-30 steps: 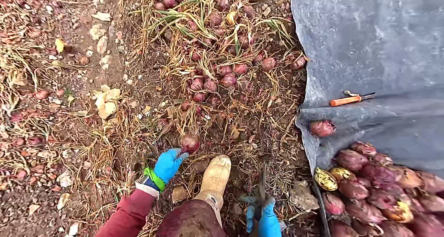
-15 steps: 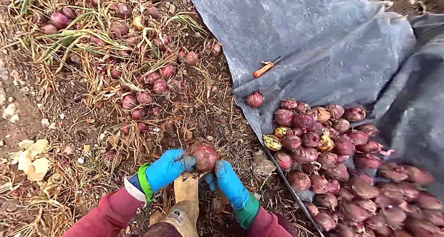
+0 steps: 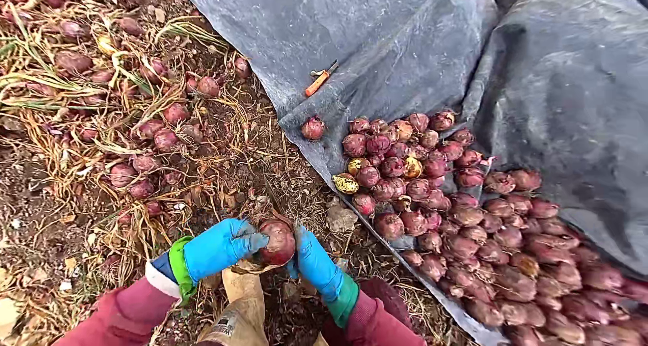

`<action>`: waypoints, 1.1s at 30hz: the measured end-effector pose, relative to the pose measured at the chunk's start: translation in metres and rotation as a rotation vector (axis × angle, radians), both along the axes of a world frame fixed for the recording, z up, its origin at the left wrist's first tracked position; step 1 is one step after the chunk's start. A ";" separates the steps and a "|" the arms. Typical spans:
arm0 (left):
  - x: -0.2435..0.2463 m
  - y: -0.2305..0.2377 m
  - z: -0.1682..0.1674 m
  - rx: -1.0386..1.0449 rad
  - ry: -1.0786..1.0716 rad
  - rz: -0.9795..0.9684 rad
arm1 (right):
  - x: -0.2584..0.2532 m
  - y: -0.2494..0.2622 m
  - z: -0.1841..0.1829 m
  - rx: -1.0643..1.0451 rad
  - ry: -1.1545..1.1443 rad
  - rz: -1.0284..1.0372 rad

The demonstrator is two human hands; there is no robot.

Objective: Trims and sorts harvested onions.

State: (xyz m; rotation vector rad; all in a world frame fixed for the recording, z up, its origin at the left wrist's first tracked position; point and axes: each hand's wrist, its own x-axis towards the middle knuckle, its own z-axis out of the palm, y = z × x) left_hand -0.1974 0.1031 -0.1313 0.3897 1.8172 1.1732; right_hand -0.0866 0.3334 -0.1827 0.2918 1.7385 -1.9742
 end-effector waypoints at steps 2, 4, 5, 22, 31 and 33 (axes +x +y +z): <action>0.002 0.003 -0.009 -0.117 0.304 -0.175 | 0.007 0.015 -0.001 0.077 -0.049 0.060; -0.004 0.005 -0.016 -0.331 0.745 -0.339 | 0.023 0.033 -0.007 -0.004 -0.074 0.071; -0.010 0.005 -0.019 -0.443 0.835 -0.350 | 0.033 0.040 -0.007 -0.069 -0.074 0.026; -0.017 -0.011 0.036 -0.772 0.585 0.022 | 0.076 0.136 0.004 0.077 -0.021 -0.629; 0.167 -0.269 -0.006 -1.338 -0.294 0.354 | 0.072 0.010 -0.041 0.161 -0.295 -0.072; 0.146 -0.300 -0.038 -1.292 -0.084 0.792 | 0.062 -0.009 -0.046 0.196 -0.299 0.043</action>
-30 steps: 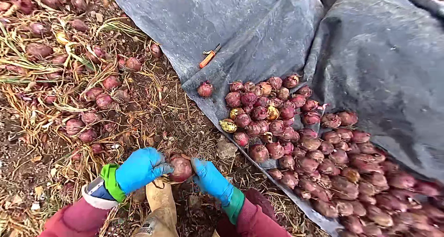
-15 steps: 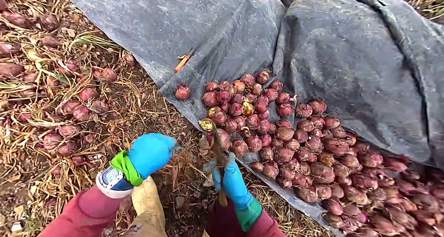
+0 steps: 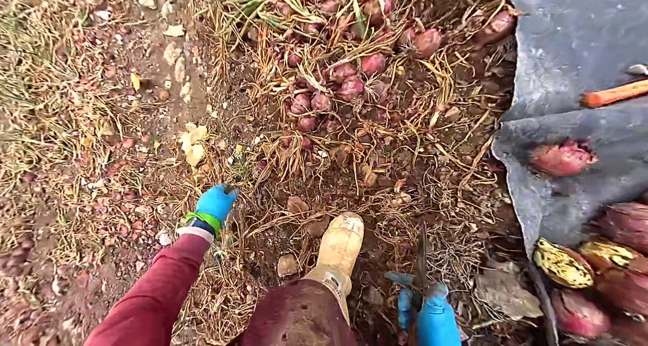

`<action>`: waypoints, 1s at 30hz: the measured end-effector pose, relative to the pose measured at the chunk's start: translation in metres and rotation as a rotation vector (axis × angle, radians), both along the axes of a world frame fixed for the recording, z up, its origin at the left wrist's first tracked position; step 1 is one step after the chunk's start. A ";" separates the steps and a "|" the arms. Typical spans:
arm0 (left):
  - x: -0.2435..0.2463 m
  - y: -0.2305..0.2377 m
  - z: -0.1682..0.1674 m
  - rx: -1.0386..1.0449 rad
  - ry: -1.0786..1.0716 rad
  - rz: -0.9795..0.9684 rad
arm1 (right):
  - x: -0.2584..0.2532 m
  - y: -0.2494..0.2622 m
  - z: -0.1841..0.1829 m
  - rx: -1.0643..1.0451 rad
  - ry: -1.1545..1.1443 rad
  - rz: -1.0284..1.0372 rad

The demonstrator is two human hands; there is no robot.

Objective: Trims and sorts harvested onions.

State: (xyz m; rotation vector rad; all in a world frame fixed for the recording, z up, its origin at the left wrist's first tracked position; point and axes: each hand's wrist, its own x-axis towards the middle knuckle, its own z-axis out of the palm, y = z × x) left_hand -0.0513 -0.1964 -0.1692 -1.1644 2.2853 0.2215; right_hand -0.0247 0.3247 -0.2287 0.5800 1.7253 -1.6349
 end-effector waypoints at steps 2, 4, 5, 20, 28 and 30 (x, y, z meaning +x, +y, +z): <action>-0.033 -0.022 -0.038 -0.017 0.220 0.108 | -0.015 -0.013 -0.006 0.020 0.049 0.102; -0.059 -0.037 -0.075 0.010 0.311 0.142 | -0.028 -0.023 -0.004 0.072 0.081 0.151; -0.068 -0.041 -0.093 0.025 0.326 0.148 | -0.034 -0.025 0.003 0.101 0.082 0.160; -0.051 0.089 -0.047 0.444 0.340 -0.149 | -0.025 -0.060 -0.007 0.021 -0.059 0.090; -0.097 0.231 0.024 1.017 0.072 -0.552 | -0.071 -0.084 0.037 -0.198 0.217 0.088; -0.110 0.241 0.031 1.005 -0.028 -0.728 | -0.077 -0.074 0.041 -0.171 0.301 0.041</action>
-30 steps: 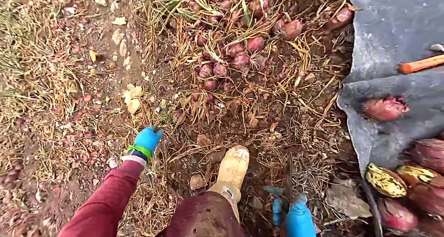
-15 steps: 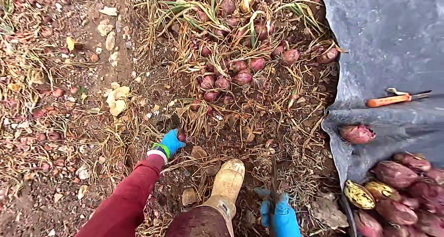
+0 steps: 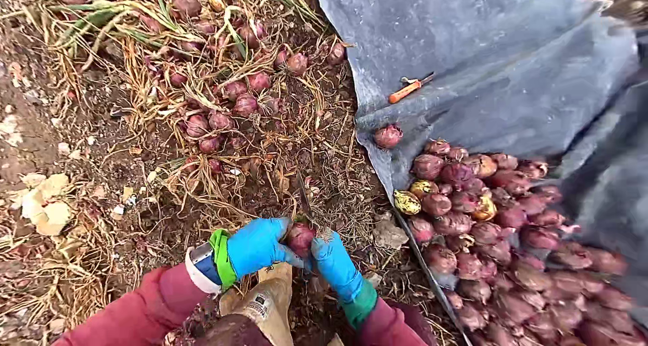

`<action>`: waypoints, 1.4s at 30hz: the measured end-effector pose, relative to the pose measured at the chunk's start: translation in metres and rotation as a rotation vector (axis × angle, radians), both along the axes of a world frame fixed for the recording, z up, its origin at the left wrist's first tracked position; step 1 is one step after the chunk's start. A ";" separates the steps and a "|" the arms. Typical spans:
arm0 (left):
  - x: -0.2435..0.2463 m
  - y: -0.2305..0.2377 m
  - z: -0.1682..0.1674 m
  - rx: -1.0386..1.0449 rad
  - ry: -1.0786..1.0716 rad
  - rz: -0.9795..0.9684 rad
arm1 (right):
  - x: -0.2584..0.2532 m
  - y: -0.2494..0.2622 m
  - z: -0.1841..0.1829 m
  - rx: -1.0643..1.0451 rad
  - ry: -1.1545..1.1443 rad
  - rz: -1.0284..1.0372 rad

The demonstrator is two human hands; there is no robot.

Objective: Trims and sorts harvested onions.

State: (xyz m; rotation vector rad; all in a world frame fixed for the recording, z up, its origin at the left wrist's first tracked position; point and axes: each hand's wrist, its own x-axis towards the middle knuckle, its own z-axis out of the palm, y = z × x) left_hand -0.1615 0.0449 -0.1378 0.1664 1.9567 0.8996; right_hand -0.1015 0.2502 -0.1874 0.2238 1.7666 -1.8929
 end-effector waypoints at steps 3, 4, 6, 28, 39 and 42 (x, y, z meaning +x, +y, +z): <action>-0.023 0.007 0.007 -0.086 0.021 -0.186 | -0.004 0.008 -0.004 0.086 0.052 0.018; -0.030 0.009 0.007 -0.132 0.023 -0.229 | -0.007 0.010 -0.007 0.122 0.023 0.039; -0.040 0.012 0.000 -0.288 0.091 -0.341 | -0.014 0.018 -0.014 0.183 -0.082 0.109; -0.239 -0.046 -0.067 -0.665 0.571 0.465 | 0.045 0.116 -0.026 0.118 -0.170 -0.412; -0.213 -0.023 -0.138 -0.621 0.335 0.300 | 0.015 0.076 -0.062 0.015 -0.330 -0.260; -0.198 -0.005 -0.152 -0.633 0.269 0.096 | 0.007 0.082 -0.063 0.043 -0.315 -0.283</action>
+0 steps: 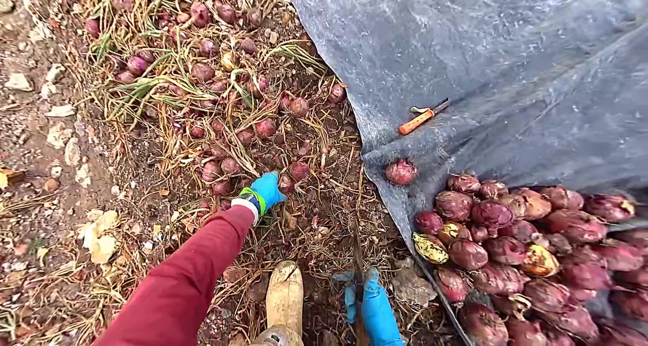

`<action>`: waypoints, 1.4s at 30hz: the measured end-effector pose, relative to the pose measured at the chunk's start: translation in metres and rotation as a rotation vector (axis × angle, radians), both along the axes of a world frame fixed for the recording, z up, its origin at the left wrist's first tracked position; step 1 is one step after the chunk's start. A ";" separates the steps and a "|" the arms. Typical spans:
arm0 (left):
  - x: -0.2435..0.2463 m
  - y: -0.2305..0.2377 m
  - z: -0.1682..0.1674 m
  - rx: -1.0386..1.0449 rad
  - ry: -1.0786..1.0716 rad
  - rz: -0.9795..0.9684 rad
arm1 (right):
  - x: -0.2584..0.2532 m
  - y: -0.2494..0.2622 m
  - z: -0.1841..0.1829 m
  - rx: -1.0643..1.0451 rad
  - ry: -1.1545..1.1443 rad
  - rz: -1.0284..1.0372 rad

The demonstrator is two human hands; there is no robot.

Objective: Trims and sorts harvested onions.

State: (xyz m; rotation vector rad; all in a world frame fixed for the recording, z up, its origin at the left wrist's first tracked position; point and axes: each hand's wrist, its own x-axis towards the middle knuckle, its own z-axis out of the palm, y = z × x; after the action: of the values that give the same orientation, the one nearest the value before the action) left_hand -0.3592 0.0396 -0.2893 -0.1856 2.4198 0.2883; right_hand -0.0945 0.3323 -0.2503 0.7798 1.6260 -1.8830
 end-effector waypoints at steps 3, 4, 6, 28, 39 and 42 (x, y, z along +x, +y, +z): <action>0.018 0.010 0.017 0.117 -0.022 0.046 | 0.004 0.005 0.005 -0.012 0.019 -0.042; 0.026 0.016 0.034 0.166 -0.019 0.061 | 0.006 0.006 0.006 -0.036 0.007 -0.049; 0.050 0.031 0.074 0.277 -0.006 0.017 | 0.009 0.002 0.009 -0.134 -0.068 -0.061; 0.109 0.143 0.178 0.248 -0.301 -0.794 | -0.030 0.032 0.052 0.059 0.232 0.322; 0.125 -0.064 0.166 -0.227 -0.663 -0.652 | 0.035 0.053 0.028 0.045 0.142 -0.056; 0.060 -0.016 0.147 -0.027 -0.034 -0.478 | 0.040 0.022 0.009 -0.009 0.080 -0.013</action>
State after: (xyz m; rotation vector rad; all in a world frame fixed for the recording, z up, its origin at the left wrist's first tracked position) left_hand -0.2990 0.0235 -0.1420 0.3702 2.3478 0.0341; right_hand -0.0541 0.3539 -0.2409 0.7217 1.6632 -1.9525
